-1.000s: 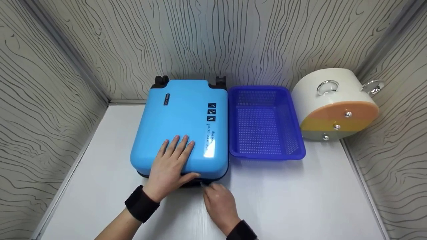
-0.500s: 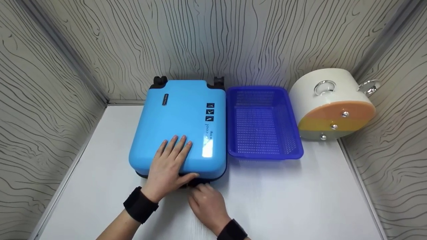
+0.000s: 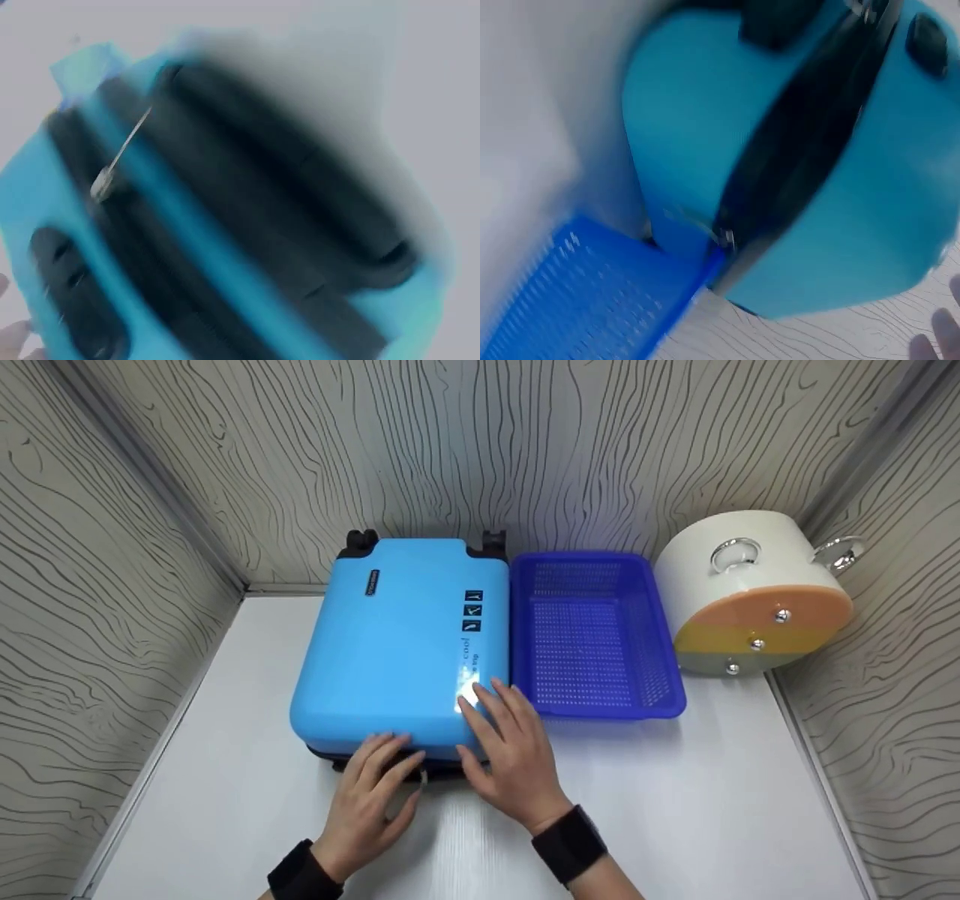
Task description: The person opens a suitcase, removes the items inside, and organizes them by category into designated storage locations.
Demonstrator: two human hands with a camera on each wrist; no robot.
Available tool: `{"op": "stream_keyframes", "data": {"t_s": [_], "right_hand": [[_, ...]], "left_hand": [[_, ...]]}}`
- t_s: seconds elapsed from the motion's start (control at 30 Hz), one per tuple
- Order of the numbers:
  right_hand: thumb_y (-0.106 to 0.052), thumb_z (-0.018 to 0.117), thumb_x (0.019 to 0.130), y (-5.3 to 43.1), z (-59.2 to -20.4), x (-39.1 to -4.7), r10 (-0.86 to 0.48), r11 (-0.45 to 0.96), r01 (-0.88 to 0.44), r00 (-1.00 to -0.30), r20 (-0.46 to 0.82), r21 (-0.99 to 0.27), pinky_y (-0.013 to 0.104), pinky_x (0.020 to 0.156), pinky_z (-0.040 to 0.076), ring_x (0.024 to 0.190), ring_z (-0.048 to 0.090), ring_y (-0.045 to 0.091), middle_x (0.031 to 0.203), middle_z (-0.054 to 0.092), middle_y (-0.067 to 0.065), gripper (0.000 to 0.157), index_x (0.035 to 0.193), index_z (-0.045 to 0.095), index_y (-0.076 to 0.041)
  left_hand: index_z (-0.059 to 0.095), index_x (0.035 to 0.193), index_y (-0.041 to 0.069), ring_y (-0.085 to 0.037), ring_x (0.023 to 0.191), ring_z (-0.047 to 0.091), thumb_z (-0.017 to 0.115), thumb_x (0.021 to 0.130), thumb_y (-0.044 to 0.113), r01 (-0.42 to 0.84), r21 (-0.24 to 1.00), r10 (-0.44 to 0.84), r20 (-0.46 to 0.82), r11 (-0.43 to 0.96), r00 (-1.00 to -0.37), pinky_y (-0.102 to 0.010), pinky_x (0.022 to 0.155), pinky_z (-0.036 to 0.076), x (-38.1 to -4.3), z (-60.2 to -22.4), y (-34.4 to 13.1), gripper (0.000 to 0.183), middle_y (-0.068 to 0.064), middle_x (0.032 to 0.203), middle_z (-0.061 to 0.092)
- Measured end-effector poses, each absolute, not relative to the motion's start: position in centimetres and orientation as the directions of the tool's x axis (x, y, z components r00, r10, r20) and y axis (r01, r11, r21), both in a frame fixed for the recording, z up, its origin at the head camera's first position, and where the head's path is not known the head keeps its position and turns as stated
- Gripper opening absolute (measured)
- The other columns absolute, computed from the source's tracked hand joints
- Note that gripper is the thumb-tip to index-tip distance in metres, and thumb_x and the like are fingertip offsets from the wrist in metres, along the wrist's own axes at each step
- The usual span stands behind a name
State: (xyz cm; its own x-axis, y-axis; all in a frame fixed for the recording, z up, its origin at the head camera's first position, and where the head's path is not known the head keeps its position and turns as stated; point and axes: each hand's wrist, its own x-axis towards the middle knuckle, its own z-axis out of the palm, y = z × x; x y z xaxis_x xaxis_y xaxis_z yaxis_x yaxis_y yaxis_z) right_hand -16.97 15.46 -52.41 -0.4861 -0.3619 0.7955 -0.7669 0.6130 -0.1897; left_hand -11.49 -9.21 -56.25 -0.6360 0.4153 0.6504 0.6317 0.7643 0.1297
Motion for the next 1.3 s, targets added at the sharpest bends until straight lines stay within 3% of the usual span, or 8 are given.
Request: {"op": "stream_keyframes", "data": {"t_s": [0.1, 0.2, 0.33, 0.47, 0.57, 0.7, 0.83, 1.3], "right_hand": [[-0.044, 0.063, 0.097, 15.1, -52.3, -18.1, -0.461, 0.612, -0.768, -0.541, 0.703, -0.19, 0.053, 0.121, 0.019, 0.147, 0.034, 0.042, 0.158, 0.042, 0.016, 0.067, 0.152, 0.049, -0.008], [-0.05, 0.066, 0.094, 14.6, -52.3, -18.6, -0.535, 0.621, -0.766, -0.571, 0.623, -0.168, 0.055, 0.122, 0.015, 0.149, 0.028, 0.042, 0.162, 0.035, 0.017, 0.079, 0.157, 0.042, -0.008], [-0.052, 0.075, 0.087, 14.1, -52.3, -18.9, -0.575, 0.649, -0.753, -0.58, 0.577, -0.11, 0.054, 0.122, 0.016, 0.149, 0.029, 0.042, 0.162, 0.035, 0.018, 0.09, 0.157, 0.041, -0.006], [-0.051, 0.083, 0.08, 14.1, -52.4, -19.0, -0.574, 0.668, -0.739, -0.585, 0.573, -0.086, 0.052, 0.122, 0.018, 0.149, 0.031, 0.04, 0.161, 0.037, 0.016, 0.098, 0.157, 0.042, -0.007], [-0.051, 0.085, 0.078, 14.0, -52.6, -19.1, -0.57, 0.67, -0.736, -0.591, 0.571, -0.093, 0.052, 0.122, 0.019, 0.149, 0.031, 0.038, 0.161, 0.038, 0.015, 0.1, 0.157, 0.041, -0.008], [-0.049, 0.086, 0.077, 14.0, -52.7, -19.0, -0.565, 0.665, -0.738, -0.598, 0.568, -0.117, 0.052, 0.122, 0.018, 0.149, 0.03, 0.038, 0.161, 0.038, 0.015, 0.1, 0.157, 0.041, -0.009], [-0.051, 0.088, 0.075, 14.1, -52.7, -19.0, -0.565, 0.663, -0.739, -0.597, 0.569, -0.117, 0.052, 0.122, 0.018, 0.149, 0.03, 0.038, 0.161, 0.037, 0.014, 0.104, 0.157, 0.041, -0.008], [-0.049, 0.091, 0.072, 14.0, -52.8, -19.1, -0.561, 0.677, -0.727, -0.609, 0.561, -0.113, 0.051, 0.122, 0.017, 0.15, 0.029, 0.037, 0.161, 0.038, 0.013, 0.106, 0.157, 0.042, -0.009]], "left_hand": [[0.071, 0.115, 0.02, -0.017, 0.105, 0.062, 0.077, 0.085, 0.021, 0.618, 0.18, 0.38, 0.649, 0.765, -0.659, -0.033, 0.088, 0.05, -10.5, -57.6, -9.4, 0.03, 0.003, 0.117, 0.066], [0.073, 0.102, 0.021, -0.012, 0.082, 0.063, 0.077, 0.089, 0.025, 0.527, 0.251, 0.336, 0.538, 0.812, -0.773, -0.028, 0.066, 0.051, -10.0, -58.4, -9.4, 0.014, 0.008, 0.095, 0.067], [0.075, 0.106, 0.018, -0.011, 0.075, 0.065, 0.075, 0.093, 0.035, 0.356, 0.364, 0.231, 0.344, 0.86, -0.91, -0.028, 0.059, 0.051, -10.3, -58.7, -8.9, 0.022, 0.006, 0.089, 0.07], [0.077, 0.108, 0.017, -0.003, 0.07, 0.061, 0.073, 0.095, 0.041, 0.209, 0.551, 0.125, 0.186, 0.808, -0.975, -0.026, 0.059, 0.049, -11.0, -58.8, -8.1, 0.028, 0.01, 0.083, 0.068], [0.078, 0.105, 0.018, 0.003, 0.067, 0.055, 0.073, 0.094, 0.044, 0.121, 0.657, 0.069, 0.105, 0.744, -0.992, -0.024, 0.06, 0.047, -11.3, -58.9, -7.7, 0.029, 0.018, 0.078, 0.063], [0.08, 0.1, 0.021, 0.004, 0.069, 0.054, 0.076, 0.093, 0.038, 0.079, 0.7, 0.019, 0.093, 0.71, -0.995, -0.024, 0.061, 0.046, -11.4, -59.1, -7.4, 0.019, 0.019, 0.079, 0.062], [0.081, 0.099, 0.022, 0.002, 0.069, 0.053, 0.076, 0.094, 0.029, 0.083, 0.705, -0.002, 0.119, 0.705, -0.993, -0.023, 0.06, 0.045, -11.5, -59.2, -7.5, 0.01, 0.017, 0.08, 0.061], [0.081, 0.102, 0.014, -0.001, 0.072, 0.058, 0.074, 0.095, 0.02, 0.146, 0.695, 0.037, 0.169, 0.704, -0.985, -0.023, 0.062, 0.05, -11.5, -59.0, -8.3, 0.012, 0.009, 0.087, 0.067]]}}
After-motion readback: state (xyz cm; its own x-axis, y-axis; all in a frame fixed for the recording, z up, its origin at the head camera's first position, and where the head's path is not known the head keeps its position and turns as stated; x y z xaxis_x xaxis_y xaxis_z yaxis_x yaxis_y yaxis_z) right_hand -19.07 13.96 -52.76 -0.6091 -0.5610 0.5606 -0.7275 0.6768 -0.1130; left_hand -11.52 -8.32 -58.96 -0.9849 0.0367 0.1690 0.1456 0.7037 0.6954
